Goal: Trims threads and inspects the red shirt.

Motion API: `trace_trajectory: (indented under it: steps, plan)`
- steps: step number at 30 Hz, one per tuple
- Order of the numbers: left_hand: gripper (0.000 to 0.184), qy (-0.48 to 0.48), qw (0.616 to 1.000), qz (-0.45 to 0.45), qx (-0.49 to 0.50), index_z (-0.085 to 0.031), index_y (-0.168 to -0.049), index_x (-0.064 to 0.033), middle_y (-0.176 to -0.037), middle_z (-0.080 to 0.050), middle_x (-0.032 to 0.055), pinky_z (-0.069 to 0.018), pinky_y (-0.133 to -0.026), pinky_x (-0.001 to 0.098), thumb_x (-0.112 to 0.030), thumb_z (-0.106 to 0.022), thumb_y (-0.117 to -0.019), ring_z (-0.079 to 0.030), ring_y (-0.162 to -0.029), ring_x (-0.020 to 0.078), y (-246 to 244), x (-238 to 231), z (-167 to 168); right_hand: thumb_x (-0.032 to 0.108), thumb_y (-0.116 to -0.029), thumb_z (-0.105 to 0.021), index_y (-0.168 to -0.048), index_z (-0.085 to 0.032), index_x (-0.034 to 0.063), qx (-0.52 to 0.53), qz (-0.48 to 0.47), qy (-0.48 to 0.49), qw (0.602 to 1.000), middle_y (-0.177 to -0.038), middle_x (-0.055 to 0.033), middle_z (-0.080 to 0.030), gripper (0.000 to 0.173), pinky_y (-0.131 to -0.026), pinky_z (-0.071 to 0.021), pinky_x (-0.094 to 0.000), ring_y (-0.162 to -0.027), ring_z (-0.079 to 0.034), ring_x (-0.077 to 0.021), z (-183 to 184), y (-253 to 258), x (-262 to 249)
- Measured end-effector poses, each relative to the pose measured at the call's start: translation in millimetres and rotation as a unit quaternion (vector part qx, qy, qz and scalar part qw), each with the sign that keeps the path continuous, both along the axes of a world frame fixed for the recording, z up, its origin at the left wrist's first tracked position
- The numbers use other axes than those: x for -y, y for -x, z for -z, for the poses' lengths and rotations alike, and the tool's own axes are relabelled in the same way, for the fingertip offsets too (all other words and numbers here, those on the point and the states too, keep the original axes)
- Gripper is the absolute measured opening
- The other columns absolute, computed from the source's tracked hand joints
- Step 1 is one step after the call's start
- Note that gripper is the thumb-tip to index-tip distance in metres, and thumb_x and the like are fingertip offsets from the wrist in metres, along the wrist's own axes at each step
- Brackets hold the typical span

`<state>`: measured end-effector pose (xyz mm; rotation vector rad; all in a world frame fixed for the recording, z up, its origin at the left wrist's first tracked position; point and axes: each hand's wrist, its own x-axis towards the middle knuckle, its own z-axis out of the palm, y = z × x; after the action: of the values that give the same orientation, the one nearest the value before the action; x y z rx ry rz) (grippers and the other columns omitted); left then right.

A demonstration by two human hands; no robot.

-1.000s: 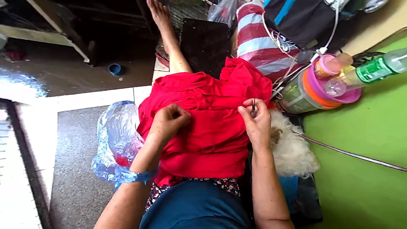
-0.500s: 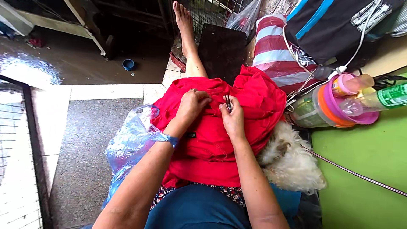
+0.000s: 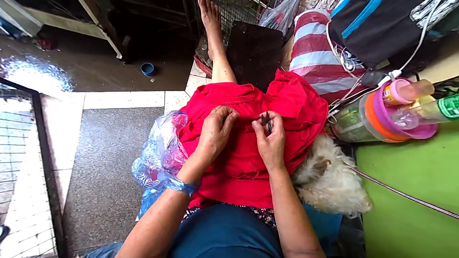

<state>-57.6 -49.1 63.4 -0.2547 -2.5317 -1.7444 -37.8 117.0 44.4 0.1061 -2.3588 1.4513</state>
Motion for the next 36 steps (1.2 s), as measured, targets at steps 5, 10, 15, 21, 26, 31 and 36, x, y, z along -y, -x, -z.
trace_trajectory:
  steps: [5, 10, 15, 21, 26, 31, 36]
  plan:
    - [0.022, -0.070, 0.994, -0.030, 0.084, -0.066, -0.101, 0.0000, -0.084, -0.064, 0.0013, -0.0523, -0.073, 0.0202, -0.014, -0.050, -0.1069, -0.061, -0.075, 0.0024, -10, -10, -2, 0.008, -0.0938, -0.069, -0.117, -0.065, -0.0041, -0.021, 0.014, -0.158, 0.987, -0.104, -0.0190, -0.068, 0.026, -0.073, -0.0542, -0.0455, -0.086, -0.067, -0.0291, -12, -17, 2]
    - [0.021, -0.082, 0.993, -0.044, 0.069, -0.066, -0.103, -0.0005, -0.086, -0.066, 0.0015, -0.0529, -0.074, 0.0182, -0.015, -0.052, -0.1064, -0.063, -0.076, 0.0013, -22, -18, 1, 0.005, -0.0905, -0.070, -0.110, -0.073, 0.0007, -0.024, 0.039, -0.252, 0.967, -0.099, -0.0180, -0.070, 0.020, -0.067, -0.0524, -0.0498, -0.082, -0.070, -0.0331, -16, -22, 14]
    - [0.020, -0.039, 0.998, -0.025, 0.035, -0.068, -0.102, -0.0010, -0.089, -0.066, 0.0048, -0.0519, -0.073, 0.0208, -0.015, -0.054, -0.1054, -0.062, -0.075, 0.0049, -28, -15, 7, 0.005, -0.0955, -0.064, -0.110, -0.073, -0.0006, -0.051, 0.032, -0.238, 0.969, -0.093, -0.0178, -0.071, 0.017, -0.068, -0.0540, -0.0482, -0.080, -0.070, -0.0326, -10, -19, 16]
    - [0.018, -0.066, 0.996, -0.023, 0.063, -0.067, -0.101, -0.0009, -0.084, -0.065, 0.0005, -0.0516, -0.073, 0.0175, -0.013, -0.054, -0.1051, -0.061, -0.073, 0.0005, -25, -13, 9, 0.002, -0.0958, -0.063, -0.110, -0.071, -0.0033, -0.062, 0.032, -0.218, 0.973, -0.092, -0.0189, -0.071, 0.018, -0.069, -0.0561, -0.0460, -0.079, -0.071, -0.0323, -3, -18, 16]
    - [0.017, -0.126, 0.985, -0.040, 0.109, -0.066, -0.099, -0.0025, -0.079, -0.065, -0.0030, -0.0528, -0.071, 0.0174, -0.013, -0.055, -0.1049, -0.062, -0.071, -0.0004, -20, -13, 8, 0.004, -0.0967, -0.063, -0.111, -0.069, -0.0039, -0.060, 0.015, -0.235, 0.970, -0.095, -0.0194, -0.071, 0.017, -0.070, -0.0566, -0.0468, -0.081, -0.071, -0.0329, -6, -11, 16]
    - [0.017, -0.156, 0.977, -0.043, 0.137, -0.066, -0.099, -0.0021, -0.080, -0.066, -0.0024, -0.0539, -0.070, 0.0185, -0.013, -0.054, -0.1053, -0.063, -0.071, 0.0007, -16, -11, 7, 0.001, -0.0985, -0.059, -0.112, -0.067, -0.0049, -0.041, 0.008, -0.218, 0.975, -0.094, -0.0207, -0.070, 0.016, -0.067, -0.0558, -0.0470, -0.078, -0.071, -0.0336, -6, -5, 17]
    - [0.014, -0.257, 0.943, -0.107, 0.181, -0.063, -0.100, -0.0059, -0.080, -0.063, -0.0063, -0.0532, -0.068, 0.0171, -0.012, -0.053, -0.1060, -0.061, -0.069, 0.0001, -14, 6, 11, 0.007, -0.1043, -0.054, -0.124, -0.056, -0.0033, 0.070, 0.011, -0.037, 0.997, -0.080, -0.0090, -0.058, 0.023, -0.059, -0.0474, -0.0272, -0.062, -0.054, -0.0120, -1, -4, 6]
